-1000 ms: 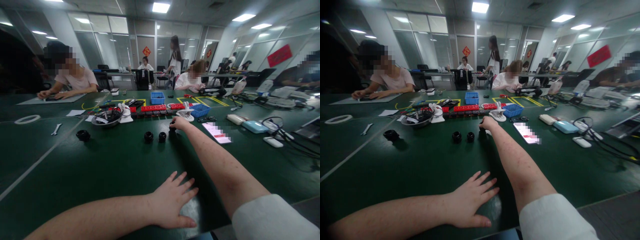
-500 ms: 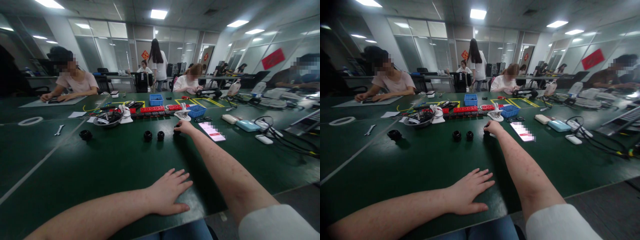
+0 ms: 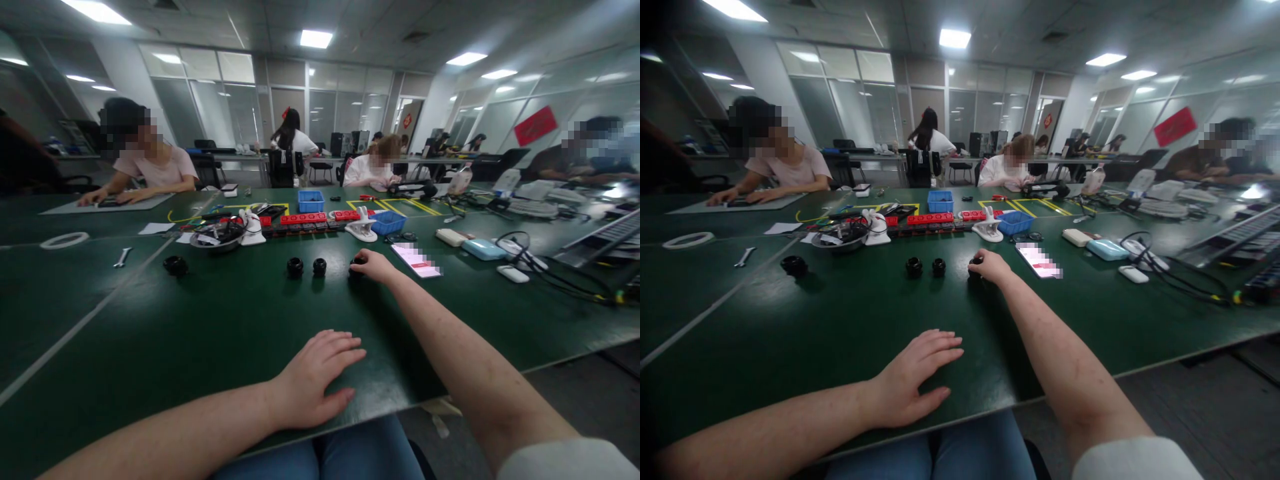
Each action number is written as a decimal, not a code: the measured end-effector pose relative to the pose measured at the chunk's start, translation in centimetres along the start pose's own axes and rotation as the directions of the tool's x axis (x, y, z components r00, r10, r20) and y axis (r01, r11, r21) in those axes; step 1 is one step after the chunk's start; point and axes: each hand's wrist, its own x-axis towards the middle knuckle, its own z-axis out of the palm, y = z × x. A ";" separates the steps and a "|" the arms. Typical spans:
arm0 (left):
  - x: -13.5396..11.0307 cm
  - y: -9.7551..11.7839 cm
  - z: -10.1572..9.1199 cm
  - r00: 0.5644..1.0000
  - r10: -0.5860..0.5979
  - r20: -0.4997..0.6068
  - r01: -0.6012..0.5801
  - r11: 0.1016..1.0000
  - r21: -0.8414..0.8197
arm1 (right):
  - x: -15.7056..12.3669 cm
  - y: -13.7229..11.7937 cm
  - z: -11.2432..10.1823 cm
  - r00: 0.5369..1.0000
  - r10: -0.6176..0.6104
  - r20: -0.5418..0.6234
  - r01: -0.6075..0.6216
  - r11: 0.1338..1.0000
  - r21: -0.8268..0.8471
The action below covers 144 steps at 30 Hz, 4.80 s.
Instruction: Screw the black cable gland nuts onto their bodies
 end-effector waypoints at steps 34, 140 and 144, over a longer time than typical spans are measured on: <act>-0.6 -4.4 -3.4 0.883 -0.397 -0.249 0.401 0.915 -0.038 | -7.6 -6.5 3.0 0.885 -0.452 0.114 0.405 0.867 0.291; 0.4 -7.2 -2.5 0.856 -0.513 0.061 0.510 0.858 0.064 | -11.2 -7.9 3.9 0.458 -0.884 -0.098 0.886 0.445 0.127; 0.1 -7.4 -2.3 0.855 -0.516 0.051 0.514 0.856 0.054 | -11.2 -7.9 3.6 0.465 -0.875 -0.136 0.883 0.449 0.135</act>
